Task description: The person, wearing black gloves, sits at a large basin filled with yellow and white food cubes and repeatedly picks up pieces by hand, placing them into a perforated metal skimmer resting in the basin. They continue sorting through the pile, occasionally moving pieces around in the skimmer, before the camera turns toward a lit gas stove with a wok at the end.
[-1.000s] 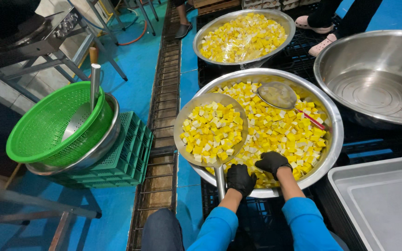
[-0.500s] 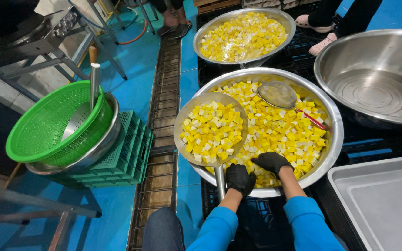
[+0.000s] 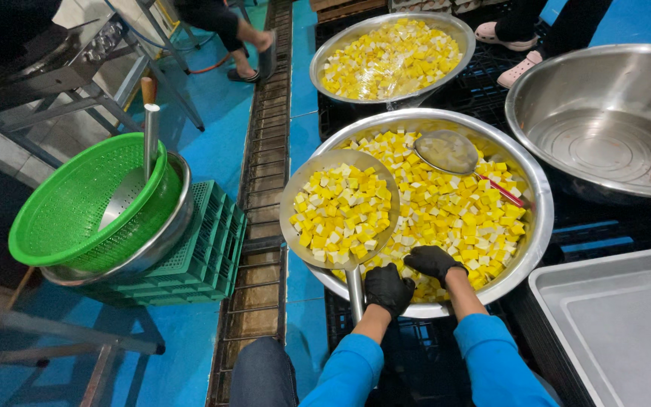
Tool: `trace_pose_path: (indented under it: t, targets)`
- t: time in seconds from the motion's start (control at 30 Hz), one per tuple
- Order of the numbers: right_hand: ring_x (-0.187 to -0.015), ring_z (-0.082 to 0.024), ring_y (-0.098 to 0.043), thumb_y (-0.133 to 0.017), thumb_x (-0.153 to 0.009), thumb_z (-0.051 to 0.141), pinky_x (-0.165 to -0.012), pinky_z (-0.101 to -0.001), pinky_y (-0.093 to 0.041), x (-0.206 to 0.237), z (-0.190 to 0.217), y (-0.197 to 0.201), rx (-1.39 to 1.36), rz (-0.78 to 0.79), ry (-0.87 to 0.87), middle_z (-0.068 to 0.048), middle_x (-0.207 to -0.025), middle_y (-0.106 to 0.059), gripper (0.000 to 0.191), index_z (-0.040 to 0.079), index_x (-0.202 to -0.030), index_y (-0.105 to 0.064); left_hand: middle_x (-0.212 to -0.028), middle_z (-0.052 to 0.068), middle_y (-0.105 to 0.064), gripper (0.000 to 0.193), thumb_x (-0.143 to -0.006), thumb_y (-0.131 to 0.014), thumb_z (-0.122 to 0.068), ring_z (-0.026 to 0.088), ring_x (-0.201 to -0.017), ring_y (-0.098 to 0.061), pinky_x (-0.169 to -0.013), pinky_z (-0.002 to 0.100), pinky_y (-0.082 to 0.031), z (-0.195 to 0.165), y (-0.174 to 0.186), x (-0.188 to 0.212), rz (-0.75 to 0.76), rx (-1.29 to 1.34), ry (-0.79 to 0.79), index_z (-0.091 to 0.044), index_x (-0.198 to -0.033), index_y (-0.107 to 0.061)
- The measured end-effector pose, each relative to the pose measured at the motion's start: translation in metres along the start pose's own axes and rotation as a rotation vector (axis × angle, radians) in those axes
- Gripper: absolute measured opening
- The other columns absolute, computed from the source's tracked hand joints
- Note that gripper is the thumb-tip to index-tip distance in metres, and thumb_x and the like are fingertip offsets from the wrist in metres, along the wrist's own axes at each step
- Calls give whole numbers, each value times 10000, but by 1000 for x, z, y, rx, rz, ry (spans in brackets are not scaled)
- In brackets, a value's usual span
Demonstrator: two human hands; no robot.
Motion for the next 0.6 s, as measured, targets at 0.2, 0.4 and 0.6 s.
trace_pose_path:
  t: [0.2, 0.4, 0.6]
  targets:
    - [-1200, -382, -640, -576, -862, 572, -1017, -445, -503, 4, -5, -5, 22, 113, -117, -189, -1264, -686, 604, 112, -1242, -670, -891, 242, -692, 483, -828, -705, -443, 424, -897, -659, -815, 527, -512, -1, 5, 0, -51, -31, 40, 9, -994, -662]
    - [-1225, -385, -615, -516, -915, 600, -1043, -441, -481, 7, -4, -5, 82, 120, -5, -176, -1276, -685, 608, 102, -1215, -697, -898, 216, -703, 418, -832, -683, -421, 419, -903, -666, -811, 544, -504, -5, 6, 2, -63, -3, -49, -24, -965, -679]
    - [-1285, -365, -607, -373, -958, 526, -1068, -430, -471, 6, 19, -20, 294, 182, 315, -171, -1353, -663, 597, 182, -1335, -682, -891, 245, -701, 512, -878, -682, -465, 426, -876, -679, -784, 534, -528, 2, 3, -1, -23, -15, 100, 12, -1052, -617]
Point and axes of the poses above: each hand's wrist, its own x-axis away from the middle knuckle, its own y-axis out of the back of the hand, z = x × y, the point moved 7 cm from there along -x, towards the middle knuckle
